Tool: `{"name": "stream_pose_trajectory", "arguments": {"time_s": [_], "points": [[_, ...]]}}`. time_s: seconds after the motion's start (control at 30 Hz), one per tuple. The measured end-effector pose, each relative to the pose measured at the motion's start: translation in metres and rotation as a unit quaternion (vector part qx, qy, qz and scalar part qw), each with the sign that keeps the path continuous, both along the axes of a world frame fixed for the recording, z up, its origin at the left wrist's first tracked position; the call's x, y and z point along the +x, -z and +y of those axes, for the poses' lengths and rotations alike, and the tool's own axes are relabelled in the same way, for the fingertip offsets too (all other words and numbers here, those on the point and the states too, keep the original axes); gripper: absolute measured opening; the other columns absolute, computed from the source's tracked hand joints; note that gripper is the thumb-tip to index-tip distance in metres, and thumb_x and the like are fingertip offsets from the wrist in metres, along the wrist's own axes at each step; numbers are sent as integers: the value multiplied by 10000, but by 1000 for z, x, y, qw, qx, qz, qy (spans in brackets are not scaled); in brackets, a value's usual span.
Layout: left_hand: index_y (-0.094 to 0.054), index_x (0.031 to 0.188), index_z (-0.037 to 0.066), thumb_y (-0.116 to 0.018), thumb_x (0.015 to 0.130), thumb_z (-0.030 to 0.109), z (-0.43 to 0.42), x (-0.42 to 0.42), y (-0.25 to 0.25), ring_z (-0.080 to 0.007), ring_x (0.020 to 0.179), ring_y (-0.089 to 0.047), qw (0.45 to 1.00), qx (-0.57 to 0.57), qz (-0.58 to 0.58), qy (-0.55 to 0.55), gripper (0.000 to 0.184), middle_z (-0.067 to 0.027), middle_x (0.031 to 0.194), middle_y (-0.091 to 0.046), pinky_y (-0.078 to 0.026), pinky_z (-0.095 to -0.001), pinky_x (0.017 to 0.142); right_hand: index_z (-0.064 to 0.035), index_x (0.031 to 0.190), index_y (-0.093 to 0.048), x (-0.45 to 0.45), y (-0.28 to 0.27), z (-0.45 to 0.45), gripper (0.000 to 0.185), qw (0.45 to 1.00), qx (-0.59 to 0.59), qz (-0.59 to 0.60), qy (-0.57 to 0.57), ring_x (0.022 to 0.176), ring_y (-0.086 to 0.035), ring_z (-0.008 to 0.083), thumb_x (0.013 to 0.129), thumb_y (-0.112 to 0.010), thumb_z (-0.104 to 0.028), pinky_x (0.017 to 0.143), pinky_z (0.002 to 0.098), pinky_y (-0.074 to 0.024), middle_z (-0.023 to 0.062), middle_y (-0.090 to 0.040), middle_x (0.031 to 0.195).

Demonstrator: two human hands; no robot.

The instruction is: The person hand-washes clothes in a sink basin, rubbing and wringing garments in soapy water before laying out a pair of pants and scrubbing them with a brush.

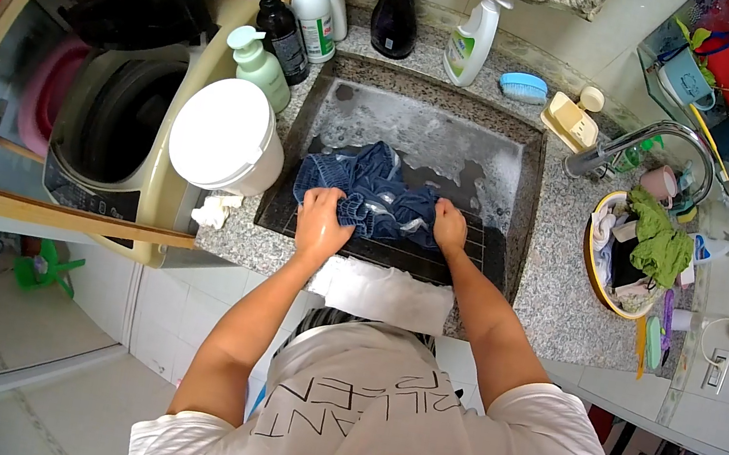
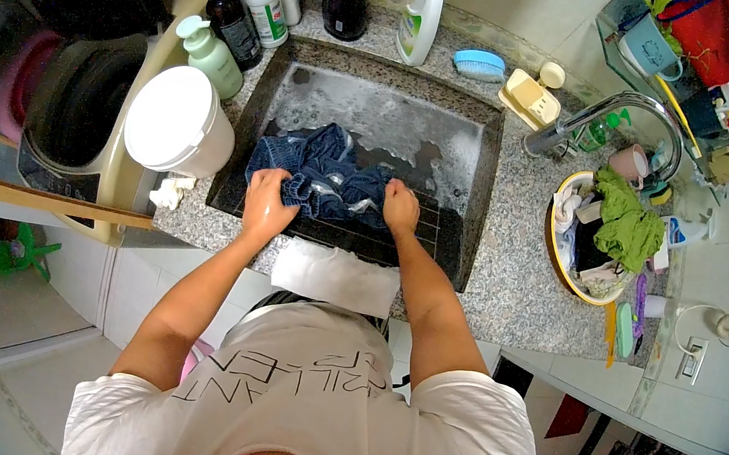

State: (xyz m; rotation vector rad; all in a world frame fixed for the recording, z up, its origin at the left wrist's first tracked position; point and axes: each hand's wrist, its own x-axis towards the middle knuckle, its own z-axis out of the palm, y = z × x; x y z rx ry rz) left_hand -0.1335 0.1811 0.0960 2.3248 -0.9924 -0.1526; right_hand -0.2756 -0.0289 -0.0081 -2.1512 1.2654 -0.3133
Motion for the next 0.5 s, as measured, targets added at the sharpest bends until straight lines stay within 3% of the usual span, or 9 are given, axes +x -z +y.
{"name": "stream_pose_trajectory", "arguments": {"time_s": [0.5], "points": [[-537,1030,88,-768,563,120,0,-1,-2,-283,1101,-439,1000,14,1,-3,522,-69,1079,-552,-386,-415,895,-71,1016,-615,0,3,-1,374,1000,-3,-10,-1,936,-561,396,912,-388,-350,828,465,-435,205,-618,980]]}}
